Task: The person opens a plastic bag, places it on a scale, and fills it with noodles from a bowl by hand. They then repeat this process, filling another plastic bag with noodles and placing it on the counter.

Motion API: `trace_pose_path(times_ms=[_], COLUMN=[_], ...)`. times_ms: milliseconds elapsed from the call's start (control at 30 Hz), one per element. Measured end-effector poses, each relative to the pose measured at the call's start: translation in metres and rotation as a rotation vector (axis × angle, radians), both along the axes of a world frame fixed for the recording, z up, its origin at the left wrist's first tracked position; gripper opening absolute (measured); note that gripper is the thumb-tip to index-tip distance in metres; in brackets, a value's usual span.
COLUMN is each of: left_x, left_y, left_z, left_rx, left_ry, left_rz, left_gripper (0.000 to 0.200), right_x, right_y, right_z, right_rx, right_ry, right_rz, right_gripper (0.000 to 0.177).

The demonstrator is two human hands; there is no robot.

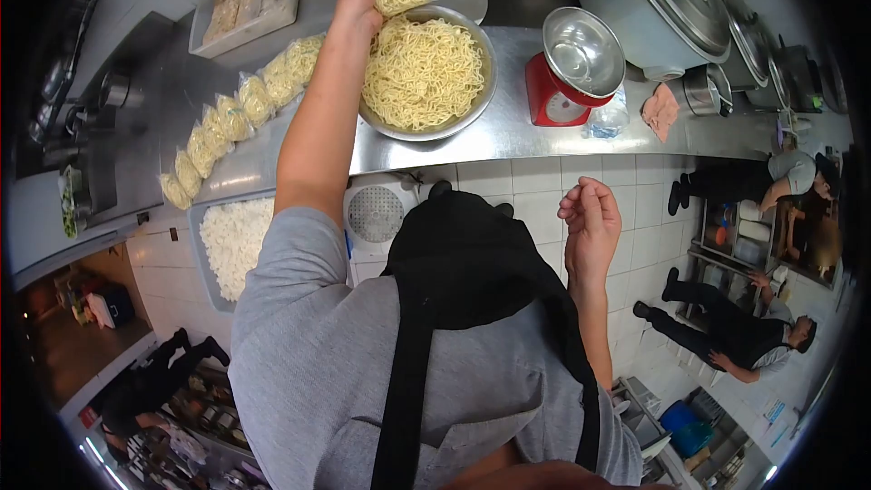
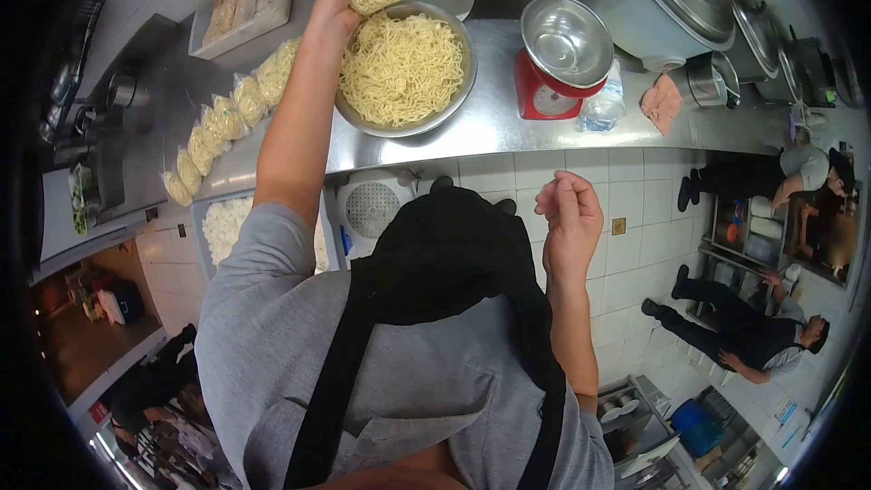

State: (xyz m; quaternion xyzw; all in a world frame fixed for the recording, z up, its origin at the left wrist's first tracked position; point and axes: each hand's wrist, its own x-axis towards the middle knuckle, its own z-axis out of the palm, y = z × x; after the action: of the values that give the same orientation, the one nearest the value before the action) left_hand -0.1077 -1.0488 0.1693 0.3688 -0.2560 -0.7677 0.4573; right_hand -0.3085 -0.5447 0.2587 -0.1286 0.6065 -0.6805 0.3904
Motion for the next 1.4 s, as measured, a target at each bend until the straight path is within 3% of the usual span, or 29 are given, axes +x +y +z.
trace_pose_path(times_ms=[200,567,667,767,800,900,1067,1233,1400], left_x=[-0.069,-0.104,-0.065,0.018,0.049,0.125,0.211,0.233,0.183], left_y=[-0.037,-0.087,-0.065,-0.074,-0.064,0.002,0.079,0.134,0.092], left_z=[0.008,-0.029,-0.01,-0.024,-0.021,0.022,0.017,0.006,0.006], left_rx=[0.142,0.077,0.101,0.055,0.032,0.057,0.055,0.076,0.047], left_ry=[-0.036,0.253,0.029,0.012,0.112,-0.043,-0.185,-0.222,-0.102], left_rz=[-0.173,-0.383,-0.194,-0.182,-0.167,0.084,0.252,0.349,0.315], left_gripper=[0.039,0.043,0.038,0.033,0.033,0.04,0.04,0.041,0.039], right_x=[0.007,-0.004,-0.005,-0.007,-0.008,-0.012,-0.014,0.01,0.025], right_y=[-0.008,0.025,0.032,0.032,0.03,0.01,-0.048,-0.085,-0.07], right_z=[0.002,-0.005,-0.01,-0.017,-0.02,-0.029,-0.032,-0.015,-0.021], right_rx=[0.026,0.085,0.11,0.155,0.159,0.18,0.138,0.049,0.079], right_ry=[0.122,0.081,0.056,0.024,0.021,0.022,0.089,0.218,0.234], right_rz=[0.084,-0.159,-0.195,-0.156,-0.131,-0.016,0.268,0.442,0.615], right_gripper=[0.02,0.022,0.022,0.022,0.021,0.021,0.022,0.022,0.021])
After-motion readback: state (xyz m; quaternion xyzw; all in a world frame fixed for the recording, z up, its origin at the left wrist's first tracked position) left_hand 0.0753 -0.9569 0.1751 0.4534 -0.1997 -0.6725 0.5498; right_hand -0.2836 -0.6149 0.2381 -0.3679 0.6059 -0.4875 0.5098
